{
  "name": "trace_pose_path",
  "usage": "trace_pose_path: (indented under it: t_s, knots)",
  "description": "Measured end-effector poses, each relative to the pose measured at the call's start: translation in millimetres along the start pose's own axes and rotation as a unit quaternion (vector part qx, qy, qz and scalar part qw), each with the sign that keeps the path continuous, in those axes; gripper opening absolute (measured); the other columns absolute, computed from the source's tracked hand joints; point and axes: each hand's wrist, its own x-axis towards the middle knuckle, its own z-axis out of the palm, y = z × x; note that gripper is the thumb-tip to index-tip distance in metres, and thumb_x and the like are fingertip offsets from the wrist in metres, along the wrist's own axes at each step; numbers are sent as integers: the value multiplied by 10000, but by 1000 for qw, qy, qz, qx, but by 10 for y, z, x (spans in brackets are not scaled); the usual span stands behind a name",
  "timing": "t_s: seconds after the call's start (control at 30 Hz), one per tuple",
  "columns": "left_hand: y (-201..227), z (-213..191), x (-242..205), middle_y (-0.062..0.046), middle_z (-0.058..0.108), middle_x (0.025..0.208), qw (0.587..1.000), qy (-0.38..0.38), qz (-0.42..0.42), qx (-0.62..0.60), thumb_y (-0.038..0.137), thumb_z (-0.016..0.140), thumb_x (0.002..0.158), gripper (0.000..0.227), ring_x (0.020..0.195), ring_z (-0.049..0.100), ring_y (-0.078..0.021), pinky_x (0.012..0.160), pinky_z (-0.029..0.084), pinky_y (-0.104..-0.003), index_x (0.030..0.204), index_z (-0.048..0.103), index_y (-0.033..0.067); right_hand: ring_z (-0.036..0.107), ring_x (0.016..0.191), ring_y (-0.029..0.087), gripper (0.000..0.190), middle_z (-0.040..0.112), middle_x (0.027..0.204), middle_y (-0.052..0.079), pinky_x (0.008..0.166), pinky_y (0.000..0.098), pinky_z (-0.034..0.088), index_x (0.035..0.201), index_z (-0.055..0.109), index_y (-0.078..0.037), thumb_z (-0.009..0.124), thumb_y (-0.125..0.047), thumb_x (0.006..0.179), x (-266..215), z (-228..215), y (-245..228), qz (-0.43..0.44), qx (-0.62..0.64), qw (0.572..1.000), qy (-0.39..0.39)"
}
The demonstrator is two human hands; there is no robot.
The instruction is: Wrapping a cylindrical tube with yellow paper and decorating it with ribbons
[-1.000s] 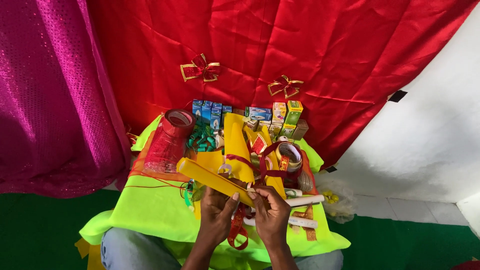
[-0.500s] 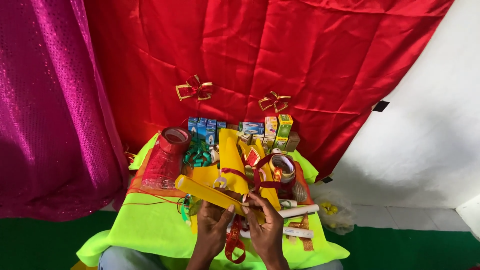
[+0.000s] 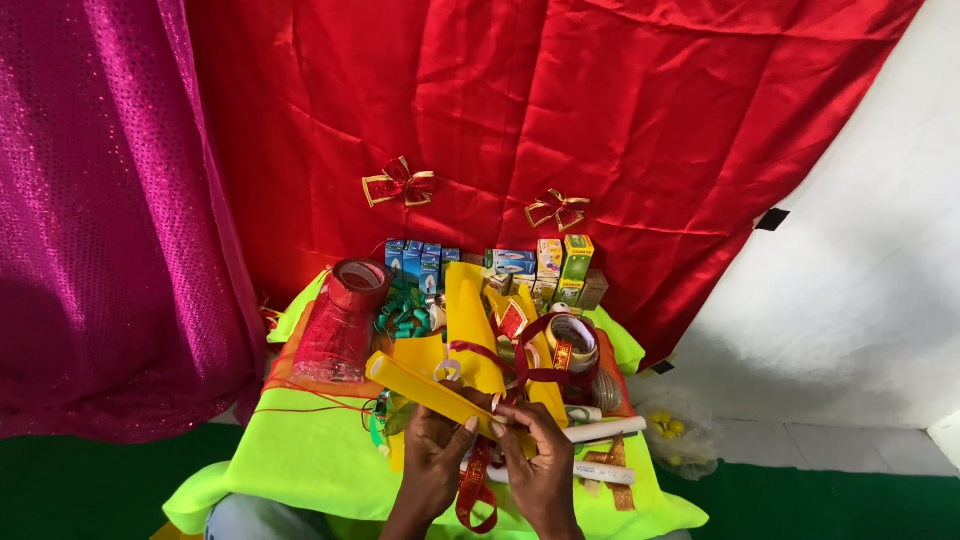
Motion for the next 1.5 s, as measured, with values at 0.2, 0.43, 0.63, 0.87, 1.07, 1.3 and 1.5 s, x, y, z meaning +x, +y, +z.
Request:
trace_pose_path:
  t_s: [0.2, 0.43, 0.63, 0.87, 1.07, 1.3, 1.5]
  knots:
    - [-76, 66, -35, -272, 736, 1170, 983, 21, -71, -166, -4, 733, 860, 422, 1103, 715, -406, 968, 604, -506, 1250, 580, -56, 708, 738, 173, 37, 732, 832, 61, 648, 335, 659, 896, 727, -83, 702, -59, 882, -78, 42, 135, 41, 46, 998, 18]
    - [-532, -130, 55, -204, 823, 1000, 997, 0, 53, -51, 37, 759, 848, 217, 926, 795, -300, 854, 639, -392, 1033, 662, -21, 686, 652, 146, 53, 741, 777, 26, 564, 294, 564, 800, 785, -96, 826, -124, 815, -92, 54, 189, 13, 7, 998, 59]
    - [-1012, -275, -47, -248, 744, 1018, 979, 34, 36, -198, -123, 696, 842, 308, 1019, 760, -409, 897, 607, -500, 1130, 601, -63, 729, 715, 155, 63, 760, 800, 49, 653, 277, 591, 800, 809, -80, 793, -123, 843, -196, 108, 193, -6, -24, 997, 74]
    - [-287, -46, -57, -217, 705, 1031, 990, 19, 11, -137, -11, 715, 889, 232, 1007, 707, -364, 911, 582, -483, 1094, 609, -35, 721, 792, 189, 24, 748, 856, 63, 686, 316, 605, 860, 754, -78, 777, -74, 858, -127, 46, 256, -27, -54, 998, 3]
    - [115, 97, -33, -134, 721, 1039, 997, -27, 67, -42, 68, 656, 965, 131, 1016, 710, -271, 931, 590, -419, 1089, 624, 42, 690, 849, 210, 92, 747, 898, 82, 723, 324, 608, 917, 744, -66, 779, -25, 842, -90, 8, 238, -123, -110, 986, -5]
    - [95, 114, 29, -104, 736, 1054, 996, 10, 78, 33, 161, 699, 954, 163, 918, 708, -219, 802, 602, -390, 1033, 637, 33, 676, 886, 238, 61, 717, 938, 77, 787, 364, 558, 964, 757, -54, 713, -47, 921, 21, 8, 53, -206, -164, 964, 19]
    - [8, 65, -31, -40, 720, 683, 996, 65, 7, 53, 150, 777, 898, 187, 571, 613, -94, 487, 506, -268, 1017, 735, 12, 670, 946, 244, 117, 701, 1018, 77, 838, 385, 554, 1037, 758, -44, 753, -67, 922, -42, 79, 88, -239, -218, 946, 31]
